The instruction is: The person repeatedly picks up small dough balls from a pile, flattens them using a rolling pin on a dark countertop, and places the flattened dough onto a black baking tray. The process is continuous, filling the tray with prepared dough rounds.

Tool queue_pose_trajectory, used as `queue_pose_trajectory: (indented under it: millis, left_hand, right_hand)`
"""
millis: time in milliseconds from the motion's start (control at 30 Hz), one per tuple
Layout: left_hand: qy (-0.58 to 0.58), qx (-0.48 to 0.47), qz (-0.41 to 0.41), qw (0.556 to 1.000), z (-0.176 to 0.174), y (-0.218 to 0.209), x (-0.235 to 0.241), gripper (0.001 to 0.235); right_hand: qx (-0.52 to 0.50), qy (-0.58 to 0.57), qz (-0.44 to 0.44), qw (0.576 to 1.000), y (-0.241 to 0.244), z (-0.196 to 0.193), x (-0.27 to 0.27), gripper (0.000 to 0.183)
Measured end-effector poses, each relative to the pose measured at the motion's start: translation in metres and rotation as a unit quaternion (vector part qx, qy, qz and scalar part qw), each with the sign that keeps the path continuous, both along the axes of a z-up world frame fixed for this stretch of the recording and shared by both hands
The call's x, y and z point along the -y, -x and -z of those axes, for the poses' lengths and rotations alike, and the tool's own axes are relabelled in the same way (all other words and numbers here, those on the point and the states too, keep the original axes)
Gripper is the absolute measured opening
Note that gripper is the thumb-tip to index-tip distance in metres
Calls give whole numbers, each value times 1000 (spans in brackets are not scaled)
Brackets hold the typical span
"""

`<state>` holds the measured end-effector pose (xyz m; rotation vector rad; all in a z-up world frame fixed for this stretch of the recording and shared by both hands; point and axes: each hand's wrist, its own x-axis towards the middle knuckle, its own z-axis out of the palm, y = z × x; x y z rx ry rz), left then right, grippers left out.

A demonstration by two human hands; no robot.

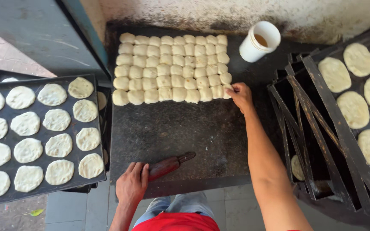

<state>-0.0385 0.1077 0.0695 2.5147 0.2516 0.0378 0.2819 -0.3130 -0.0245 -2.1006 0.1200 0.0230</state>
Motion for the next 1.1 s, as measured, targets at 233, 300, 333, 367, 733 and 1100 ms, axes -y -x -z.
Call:
queue_pose_trajectory:
  millis: [233, 300, 333, 367, 733, 1100]
  left_hand:
    - [-29, 11, -6, 999, 0, -1, 6, 22]
    - [-35, -2, -15, 999, 2, -4, 7, 25]
    - [-40, -10, -19, 999, 2, -3, 8, 26]
    - [-42, -6, -20, 999, 4, -5, 11, 27]
    - [-73, 6, -52, 996, 6, -10, 33, 28]
    - [-75, 19, -88, 993, 4, -7, 43, 28]
  right_hand:
    - [-48, -360, 10, 932, 128, -84, 5, 43]
    - [-6, -347, 50, 937, 197, -91, -1, 38]
    - [6, -322, 73, 944, 223, -86, -8, 34]
    - [-4, -261, 63, 963, 238, -79, -14, 31]
    - [165, 156, -202, 953, 250, -49, -16, 15]
    - [157, 109, -248, 950, 242, -51, 19, 34]
